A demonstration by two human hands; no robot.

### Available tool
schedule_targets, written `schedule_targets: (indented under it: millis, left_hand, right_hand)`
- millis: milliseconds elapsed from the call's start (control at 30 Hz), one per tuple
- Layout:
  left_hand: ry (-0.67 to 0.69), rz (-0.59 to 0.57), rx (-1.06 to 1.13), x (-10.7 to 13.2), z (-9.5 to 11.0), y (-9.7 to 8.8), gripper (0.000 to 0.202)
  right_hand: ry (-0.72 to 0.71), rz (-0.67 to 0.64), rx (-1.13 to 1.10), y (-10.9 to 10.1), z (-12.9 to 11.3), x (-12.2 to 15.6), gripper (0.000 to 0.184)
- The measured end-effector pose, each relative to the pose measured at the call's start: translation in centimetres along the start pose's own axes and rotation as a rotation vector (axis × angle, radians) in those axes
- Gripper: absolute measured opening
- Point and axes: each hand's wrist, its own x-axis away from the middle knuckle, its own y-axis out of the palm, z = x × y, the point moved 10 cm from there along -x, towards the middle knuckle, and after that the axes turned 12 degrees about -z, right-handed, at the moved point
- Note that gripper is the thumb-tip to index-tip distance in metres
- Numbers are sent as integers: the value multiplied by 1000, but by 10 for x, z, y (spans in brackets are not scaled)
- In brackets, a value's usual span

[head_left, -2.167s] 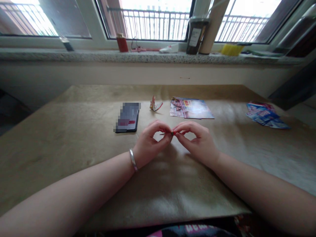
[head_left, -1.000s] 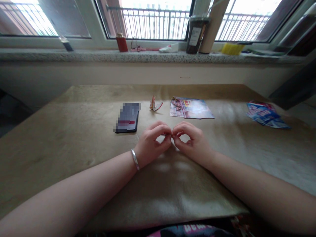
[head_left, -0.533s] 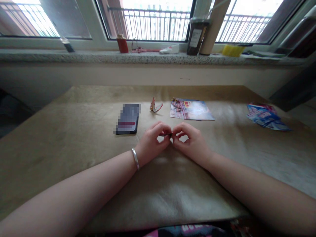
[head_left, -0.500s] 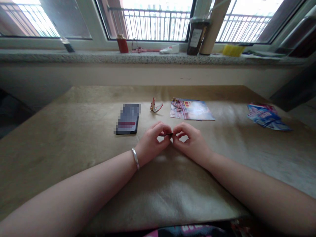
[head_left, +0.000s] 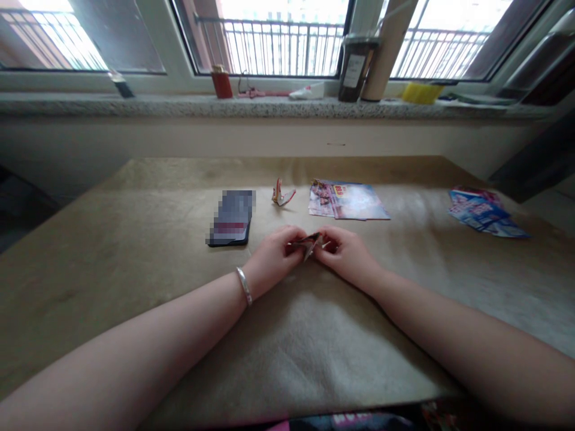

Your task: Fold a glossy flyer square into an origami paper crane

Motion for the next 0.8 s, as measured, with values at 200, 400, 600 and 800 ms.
schedule_targets:
  millis: [200, 400, 600, 800]
  left_hand:
    - [-36, -29, 272, -3, -11, 7, 7]
    - [-53, -75, 366, -6, -12, 14, 13]
    - [-44, -144, 402, -6, -6, 18, 27]
    - [-37, -151, 377, -7, -8, 23, 40]
  right_hand:
    - [21, -21, -85, 0, 7, 0, 12]
    - [-23, 0, -20, -6, -1, 2, 7]
    - [100, -34, 48, -6, 9, 4, 8]
    - [109, -38, -6, -9, 14, 4, 9]
